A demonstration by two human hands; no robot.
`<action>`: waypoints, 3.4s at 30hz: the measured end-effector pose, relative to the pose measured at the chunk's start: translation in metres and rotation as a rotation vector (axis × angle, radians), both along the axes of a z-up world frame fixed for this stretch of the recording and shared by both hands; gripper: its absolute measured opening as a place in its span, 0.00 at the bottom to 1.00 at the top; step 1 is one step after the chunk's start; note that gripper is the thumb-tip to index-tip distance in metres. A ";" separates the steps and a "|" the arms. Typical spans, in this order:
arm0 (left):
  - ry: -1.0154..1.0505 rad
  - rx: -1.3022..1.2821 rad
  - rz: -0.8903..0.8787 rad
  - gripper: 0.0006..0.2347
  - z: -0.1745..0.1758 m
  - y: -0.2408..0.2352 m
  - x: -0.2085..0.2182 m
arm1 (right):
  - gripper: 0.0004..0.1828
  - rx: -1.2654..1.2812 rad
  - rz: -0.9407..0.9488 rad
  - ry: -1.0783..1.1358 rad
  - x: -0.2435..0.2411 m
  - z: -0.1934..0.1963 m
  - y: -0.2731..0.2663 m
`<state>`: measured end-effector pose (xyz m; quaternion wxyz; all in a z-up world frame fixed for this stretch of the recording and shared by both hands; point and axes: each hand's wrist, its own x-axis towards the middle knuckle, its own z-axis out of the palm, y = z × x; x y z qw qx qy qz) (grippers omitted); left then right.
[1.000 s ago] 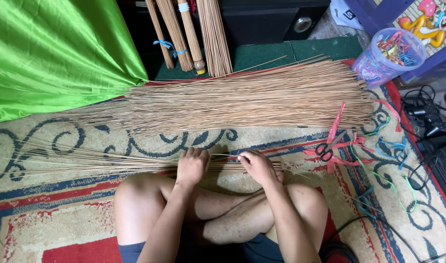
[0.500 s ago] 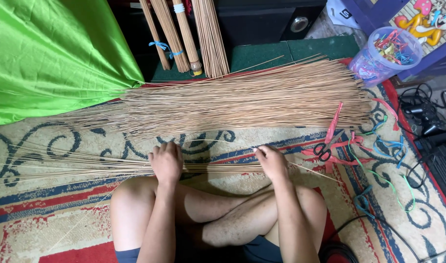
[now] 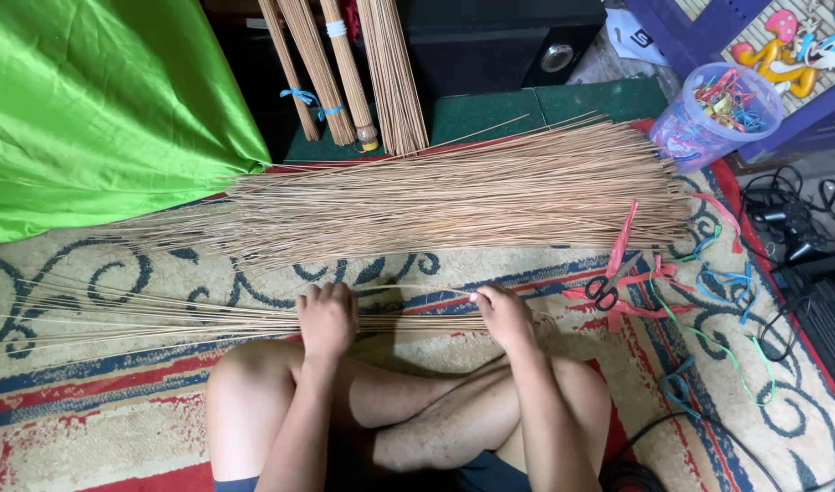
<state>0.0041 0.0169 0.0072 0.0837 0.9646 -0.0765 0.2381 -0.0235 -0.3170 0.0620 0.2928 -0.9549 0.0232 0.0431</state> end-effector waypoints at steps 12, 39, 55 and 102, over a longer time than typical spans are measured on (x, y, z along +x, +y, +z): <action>0.063 -0.129 -0.135 0.08 0.007 -0.011 -0.008 | 0.09 0.071 0.068 -0.098 0.001 -0.011 0.003; 0.465 0.147 0.062 0.09 -0.072 -0.022 0.007 | 0.17 -0.416 0.197 0.284 0.023 -0.101 0.010; 0.896 0.580 0.126 0.14 -0.031 -0.052 0.007 | 0.37 -0.563 0.368 0.294 0.014 -0.132 0.026; -0.046 0.195 0.253 0.05 0.046 0.086 0.052 | 0.31 -0.137 0.209 -0.036 0.008 -0.066 0.030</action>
